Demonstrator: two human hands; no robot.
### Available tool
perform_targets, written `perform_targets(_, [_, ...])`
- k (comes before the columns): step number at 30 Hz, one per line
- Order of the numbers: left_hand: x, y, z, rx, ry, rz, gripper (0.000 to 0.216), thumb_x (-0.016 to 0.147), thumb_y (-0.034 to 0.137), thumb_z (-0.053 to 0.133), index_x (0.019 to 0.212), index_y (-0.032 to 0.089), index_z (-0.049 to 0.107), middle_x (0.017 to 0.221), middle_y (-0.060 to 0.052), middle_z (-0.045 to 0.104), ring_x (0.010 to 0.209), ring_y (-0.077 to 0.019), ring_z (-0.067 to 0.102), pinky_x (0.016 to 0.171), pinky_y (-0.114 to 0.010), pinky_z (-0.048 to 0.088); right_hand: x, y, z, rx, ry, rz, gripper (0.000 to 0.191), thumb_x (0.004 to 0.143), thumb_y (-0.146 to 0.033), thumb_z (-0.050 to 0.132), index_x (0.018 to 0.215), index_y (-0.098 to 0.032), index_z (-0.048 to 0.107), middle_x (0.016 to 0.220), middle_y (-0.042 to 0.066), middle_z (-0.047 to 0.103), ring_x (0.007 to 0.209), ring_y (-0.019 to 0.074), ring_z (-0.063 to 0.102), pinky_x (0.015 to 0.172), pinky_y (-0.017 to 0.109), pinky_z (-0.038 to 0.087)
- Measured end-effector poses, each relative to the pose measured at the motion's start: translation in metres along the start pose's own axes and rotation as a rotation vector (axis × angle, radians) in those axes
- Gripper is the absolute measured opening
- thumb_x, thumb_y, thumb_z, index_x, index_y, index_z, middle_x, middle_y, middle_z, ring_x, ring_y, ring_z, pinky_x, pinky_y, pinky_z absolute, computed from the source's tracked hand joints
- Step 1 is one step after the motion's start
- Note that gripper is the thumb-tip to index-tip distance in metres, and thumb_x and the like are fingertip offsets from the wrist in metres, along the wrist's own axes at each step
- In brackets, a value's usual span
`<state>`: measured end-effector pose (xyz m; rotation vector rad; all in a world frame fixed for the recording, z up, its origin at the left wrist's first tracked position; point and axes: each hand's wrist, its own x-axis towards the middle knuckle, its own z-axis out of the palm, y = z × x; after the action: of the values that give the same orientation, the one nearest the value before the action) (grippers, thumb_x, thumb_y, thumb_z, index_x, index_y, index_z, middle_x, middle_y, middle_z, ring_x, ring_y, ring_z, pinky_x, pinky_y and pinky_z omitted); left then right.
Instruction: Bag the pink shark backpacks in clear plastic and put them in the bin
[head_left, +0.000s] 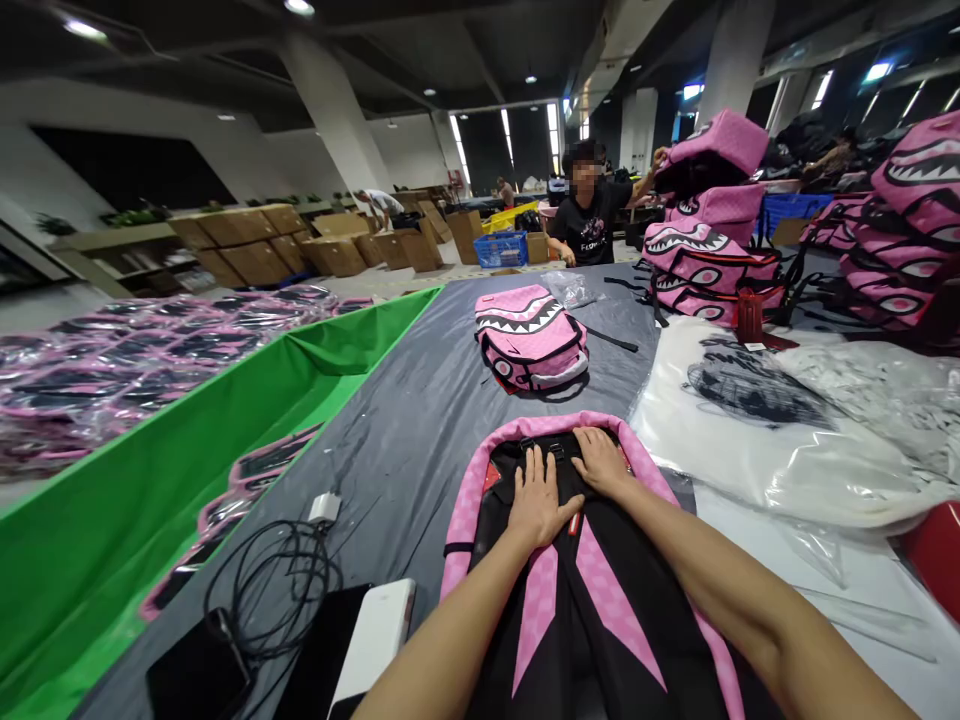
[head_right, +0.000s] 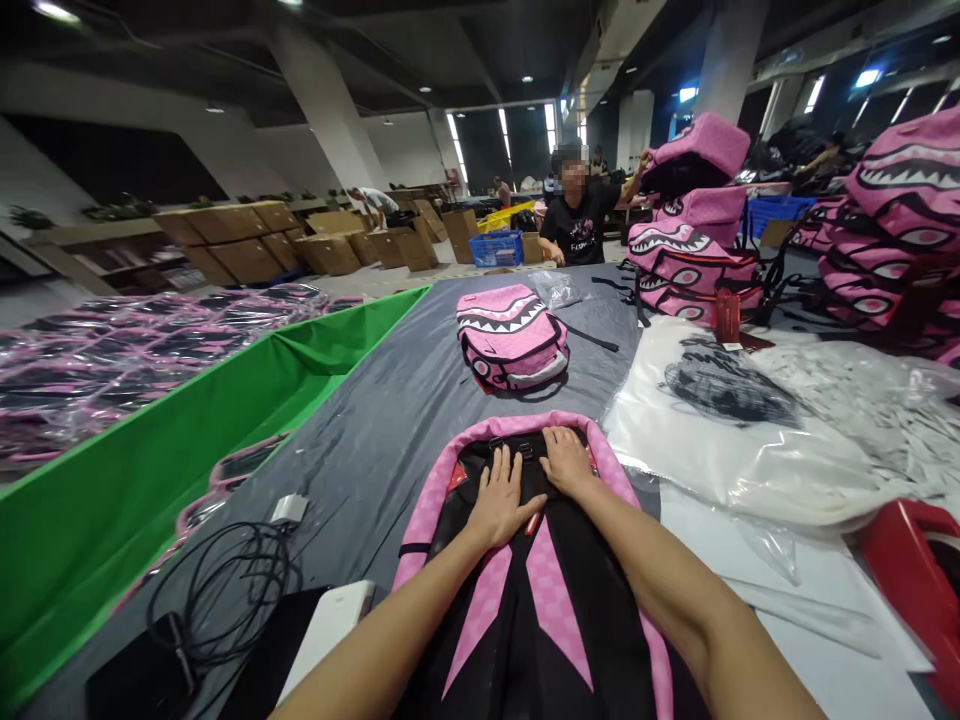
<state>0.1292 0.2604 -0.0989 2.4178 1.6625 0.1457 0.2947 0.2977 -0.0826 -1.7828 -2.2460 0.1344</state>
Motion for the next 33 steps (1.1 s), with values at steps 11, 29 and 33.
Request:
perform_targets(11, [-0.024,0.003,0.017,-0.010,0.323,0.011,0.076,0.092,0.051,0.053,0.156,0.013,0.036,0.165,-0.021,0.026,0.155,-0.0372,0.020,0.124,-0.060,0.024,0.099,0.050,-0.064,-0.131,-0.446,0.007,0.048,0.053,-0.019,0.095,0.097,-0.021,0.077,0.091,0.003,0.076,0.088,0.0266,0.073,0.073,0.027,0.055])
perform_targets(29, [0.032,-0.010,-0.013,-0.012,0.238,0.057,0.065,0.084,0.058,0.061,0.127,0.010,0.063,0.133,-0.022,0.064,0.131,-0.0378,0.052,0.115,-0.052,0.035,0.106,0.019,-0.048,-0.186,-0.399,-0.064,0.037,0.077,-0.046,0.082,0.104,-0.020,0.078,0.107,0.014,0.075,0.105,0.0317,0.070,0.082,0.033,0.053])
perform_targets(33, [0.029,-0.011,-0.003,-0.049,0.346,-0.015,0.054,0.090,0.046,0.058,0.130,0.010,0.060,0.137,-0.020,0.061,0.135,-0.0349,0.049,0.119,-0.050,0.033,0.111,0.009,-0.038,-0.141,-0.432,0.000,0.031,0.083,-0.049,0.079,0.103,-0.026,0.078,0.100,0.006,0.077,0.095,0.0262,0.073,0.074,0.027,0.052])
